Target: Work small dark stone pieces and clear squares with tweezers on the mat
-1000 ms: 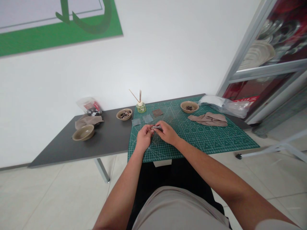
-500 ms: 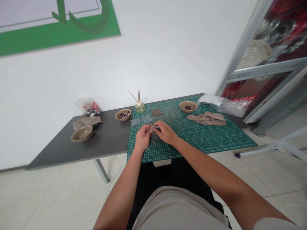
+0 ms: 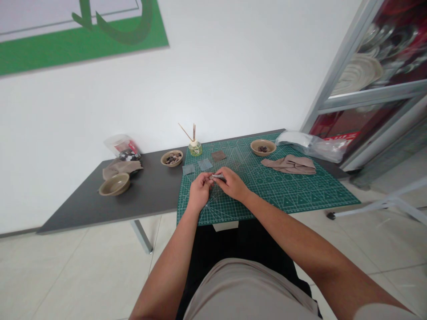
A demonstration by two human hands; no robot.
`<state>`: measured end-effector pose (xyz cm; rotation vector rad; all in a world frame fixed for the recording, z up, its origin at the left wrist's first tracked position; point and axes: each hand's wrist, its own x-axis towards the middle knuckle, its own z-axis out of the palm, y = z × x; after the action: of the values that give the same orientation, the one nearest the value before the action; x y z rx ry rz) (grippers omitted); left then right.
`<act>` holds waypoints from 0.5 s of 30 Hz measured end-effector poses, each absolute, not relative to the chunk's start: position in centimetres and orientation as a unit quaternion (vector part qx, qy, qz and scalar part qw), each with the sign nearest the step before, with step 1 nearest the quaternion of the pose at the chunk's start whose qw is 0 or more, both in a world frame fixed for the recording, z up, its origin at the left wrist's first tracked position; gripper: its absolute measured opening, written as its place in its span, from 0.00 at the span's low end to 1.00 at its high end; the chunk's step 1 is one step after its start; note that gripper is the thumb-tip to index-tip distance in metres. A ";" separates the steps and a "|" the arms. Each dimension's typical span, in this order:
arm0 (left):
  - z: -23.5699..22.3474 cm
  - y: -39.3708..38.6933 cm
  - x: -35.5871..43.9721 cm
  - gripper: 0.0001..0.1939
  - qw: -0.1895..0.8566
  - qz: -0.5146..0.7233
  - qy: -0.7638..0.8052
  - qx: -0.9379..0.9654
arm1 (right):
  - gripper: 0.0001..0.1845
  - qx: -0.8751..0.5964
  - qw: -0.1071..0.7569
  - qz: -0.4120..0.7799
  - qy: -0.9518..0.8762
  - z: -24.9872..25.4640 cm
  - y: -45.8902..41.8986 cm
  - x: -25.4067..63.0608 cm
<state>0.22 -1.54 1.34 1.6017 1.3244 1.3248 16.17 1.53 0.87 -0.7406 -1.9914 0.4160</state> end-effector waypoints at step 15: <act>0.7 -1.2 0.3 0.12 0.323 0.544 0.487 0.602 | 0.04 -0.345 0.534 0.143 -0.759 1.1 1.3 16.4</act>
<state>0.28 -1.17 0.65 1.5807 1.2796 1.4275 16.43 1.26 1.15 -0.8218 -1.8089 0.3410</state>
